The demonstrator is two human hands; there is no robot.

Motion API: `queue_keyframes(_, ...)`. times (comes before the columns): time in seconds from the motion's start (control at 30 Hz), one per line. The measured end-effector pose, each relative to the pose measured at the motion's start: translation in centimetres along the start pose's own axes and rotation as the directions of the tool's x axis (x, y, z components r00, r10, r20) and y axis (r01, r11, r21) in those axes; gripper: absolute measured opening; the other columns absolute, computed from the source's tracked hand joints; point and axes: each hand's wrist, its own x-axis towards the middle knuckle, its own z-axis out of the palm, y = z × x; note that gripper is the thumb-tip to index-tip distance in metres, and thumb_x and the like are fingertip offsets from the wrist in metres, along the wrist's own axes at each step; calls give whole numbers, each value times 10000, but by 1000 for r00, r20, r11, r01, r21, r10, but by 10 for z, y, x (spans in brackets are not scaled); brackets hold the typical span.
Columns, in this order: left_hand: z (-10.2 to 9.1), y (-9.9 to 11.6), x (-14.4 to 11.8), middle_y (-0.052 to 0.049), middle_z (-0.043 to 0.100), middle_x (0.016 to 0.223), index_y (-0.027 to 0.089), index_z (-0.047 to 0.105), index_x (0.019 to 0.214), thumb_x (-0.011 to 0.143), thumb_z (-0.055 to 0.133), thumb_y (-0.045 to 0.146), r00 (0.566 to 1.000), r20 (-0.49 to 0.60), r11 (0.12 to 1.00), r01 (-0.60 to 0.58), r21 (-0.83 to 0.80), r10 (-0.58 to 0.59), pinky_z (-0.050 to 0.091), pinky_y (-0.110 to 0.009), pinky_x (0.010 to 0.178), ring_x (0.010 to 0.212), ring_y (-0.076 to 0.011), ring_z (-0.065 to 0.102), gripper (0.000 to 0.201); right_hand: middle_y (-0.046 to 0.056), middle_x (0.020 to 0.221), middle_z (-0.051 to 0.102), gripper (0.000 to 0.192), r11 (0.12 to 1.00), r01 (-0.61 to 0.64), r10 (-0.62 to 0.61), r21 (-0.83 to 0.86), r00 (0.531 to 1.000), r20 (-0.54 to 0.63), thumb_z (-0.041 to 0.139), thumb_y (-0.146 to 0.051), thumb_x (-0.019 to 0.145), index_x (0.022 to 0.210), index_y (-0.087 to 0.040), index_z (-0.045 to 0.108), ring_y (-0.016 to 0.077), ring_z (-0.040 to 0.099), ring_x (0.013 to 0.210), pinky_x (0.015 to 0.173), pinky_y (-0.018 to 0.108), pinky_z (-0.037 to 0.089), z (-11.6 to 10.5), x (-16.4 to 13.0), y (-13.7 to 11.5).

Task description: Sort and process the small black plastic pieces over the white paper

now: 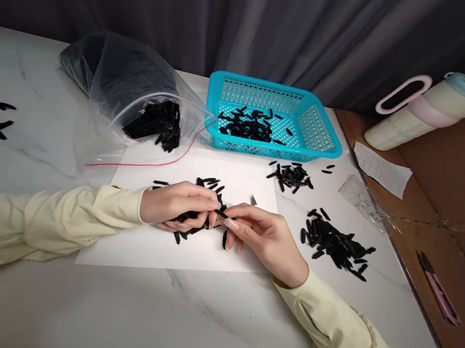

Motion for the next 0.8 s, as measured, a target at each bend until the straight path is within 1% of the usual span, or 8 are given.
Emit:
queue_keyframes(0.2,-1,0,1,65,376,405,123,548,726,867,432,311,1000,0,1000,9,1,-9,192,-110,235,275,-27,237,262,26,669,621,220,1000,10,-11,15,1000,4,621,-356,793,877,-153,637,123,566,545,493,254,406,-1,0,3)
queue_keyframes(0.37,-1,0,1,64,372,403,120,541,720,876,411,299,1000,-16,1000,19,10,-19,192,-109,238,275,-27,239,270,9,607,591,195,1000,17,-17,23,1000,6,601,-335,811,863,-149,633,128,569,547,506,258,413,-1,0,2)
queue_keyframes(0.57,0,1,0,63,371,408,120,538,716,878,409,308,999,-22,999,36,8,-36,190,-106,245,278,-26,242,279,24,731,625,177,999,32,-32,40,999,2,595,-314,818,849,-146,638,102,569,540,492,241,412,0,0,-1)
queue_keyframes(0.8,3,2,-2,63,361,403,121,550,701,875,421,305,996,-79,999,41,-2,-41,171,-103,252,279,-22,225,284,22,730,626,165,998,35,-35,46,999,0,597,-307,819,843,-149,643,100,566,539,489,241,409,1,0,-2)
